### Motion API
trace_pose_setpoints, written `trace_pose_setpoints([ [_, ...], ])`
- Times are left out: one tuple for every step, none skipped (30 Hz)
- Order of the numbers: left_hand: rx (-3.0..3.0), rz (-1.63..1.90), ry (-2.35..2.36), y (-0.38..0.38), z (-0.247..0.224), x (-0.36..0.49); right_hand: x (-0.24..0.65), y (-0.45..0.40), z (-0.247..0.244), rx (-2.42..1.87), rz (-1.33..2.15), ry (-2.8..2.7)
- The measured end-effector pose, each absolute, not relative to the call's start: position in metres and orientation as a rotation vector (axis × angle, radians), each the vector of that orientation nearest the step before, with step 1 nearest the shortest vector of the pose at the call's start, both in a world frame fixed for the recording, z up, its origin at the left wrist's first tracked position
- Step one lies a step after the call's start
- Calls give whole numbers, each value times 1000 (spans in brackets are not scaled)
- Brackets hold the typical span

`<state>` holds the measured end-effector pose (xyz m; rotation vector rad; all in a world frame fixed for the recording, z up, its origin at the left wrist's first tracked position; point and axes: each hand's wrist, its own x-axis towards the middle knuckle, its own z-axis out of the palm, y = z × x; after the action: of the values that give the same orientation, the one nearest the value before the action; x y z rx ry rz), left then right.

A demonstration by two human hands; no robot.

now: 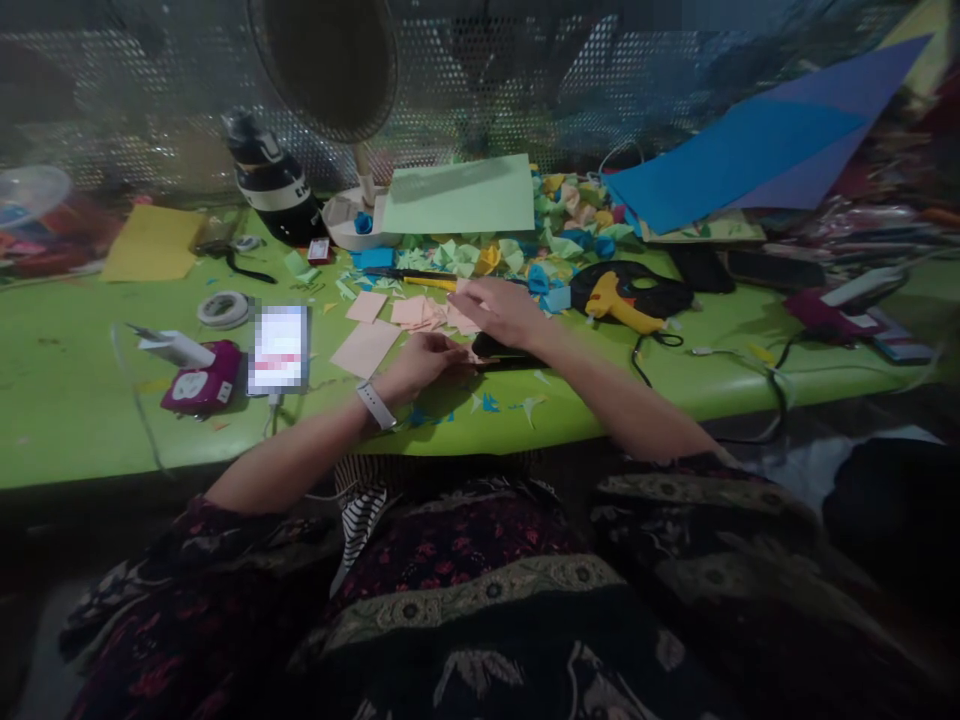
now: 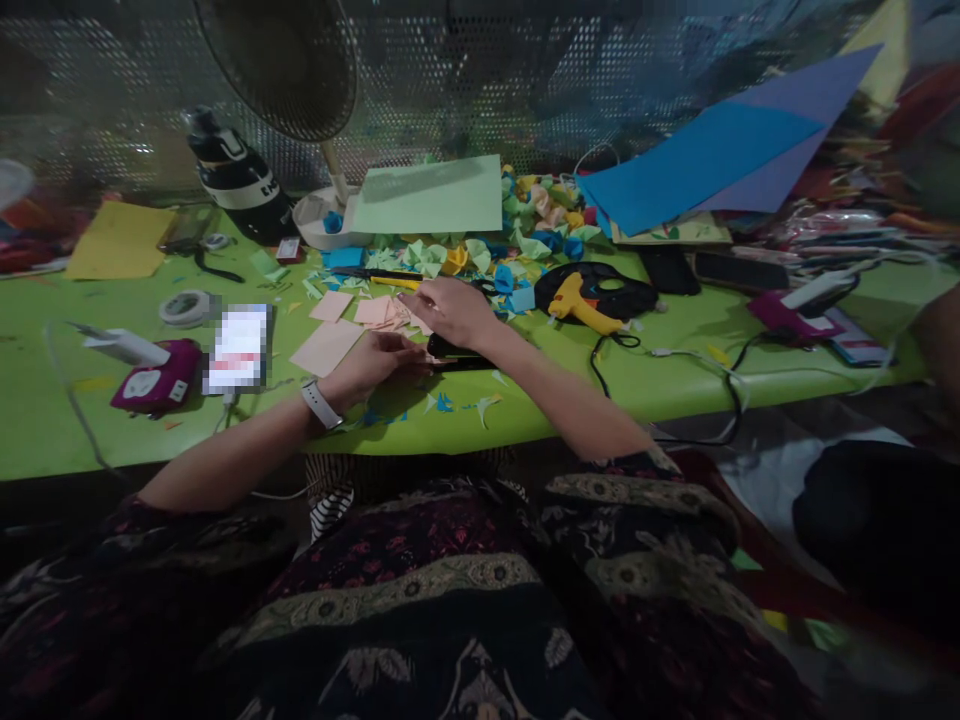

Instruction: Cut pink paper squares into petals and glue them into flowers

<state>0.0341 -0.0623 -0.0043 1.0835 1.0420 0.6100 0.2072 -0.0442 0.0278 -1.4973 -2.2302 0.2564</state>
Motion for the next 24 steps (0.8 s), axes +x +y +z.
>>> trace_pose_setpoints([
  [1084,610,1042,-62,-4,34,203,-41,27,-1521,251,-2252],
  [1085,606,1040,-63,-4,34,200,-39,26,-1543,246,-2273],
  [1086,596,1035,-63,-4,35,199,-37,24,-1561,240,-2293],
  [1087,583,1031,-64,-3,35,198,-35,23,-1576,234,-2308],
  [1090,574,1034,-64,-2,35,197,-35,21,-1589,229,-2316],
  [1095,566,1040,-65,0,36,197,-34,20,-1600,223,-2319],
  [1100,559,1047,-65,2,36,197,-34,19,-1609,217,-2320],
  [1105,556,1057,-66,3,37,197,-34,18,-1616,211,-2318],
  [1106,555,1067,-67,5,37,196,-34,17,-1625,206,-2319],
  [1105,554,1075,-68,7,38,196,-34,17,-1636,202,-2322],
  [1101,555,1082,-68,8,38,195,-34,17,-1651,202,-2329],
  [1093,555,1089,-69,9,39,194,-35,17,-1670,202,-2338],
  [1087,559,1097,-69,10,39,193,-35,17,-1689,205,-2347],
  [1084,561,1102,-69,11,40,192,-36,18,-1708,206,-2355],
  [1088,561,1108,-69,11,40,191,-37,19,-1723,206,-2363],
  [1098,560,1115,-69,11,40,191,-38,20,-1736,205,-2370],
  [1107,554,1120,-69,11,40,190,-39,21,-1748,204,-2375],
  [1114,549,1126,-69,11,40,190,-39,22,-1762,204,-2379],
  [1117,543,1132,-69,11,40,189,-40,23,-1777,207,-2384],
  [1117,538,1137,-69,11,40,189,-41,24,-1792,210,-2388],
  [1115,535,1140,-70,11,39,188,-41,24,-1804,215,-2393],
  [1113,531,1140,-70,11,39,188,-42,25,-1816,220,-2396],
  [1113,530,1140,-70,12,39,187,-42,26,-1826,223,-2397],
  [1114,531,1140,-71,12,39,187,-42,26,-1834,224,-2395],
])
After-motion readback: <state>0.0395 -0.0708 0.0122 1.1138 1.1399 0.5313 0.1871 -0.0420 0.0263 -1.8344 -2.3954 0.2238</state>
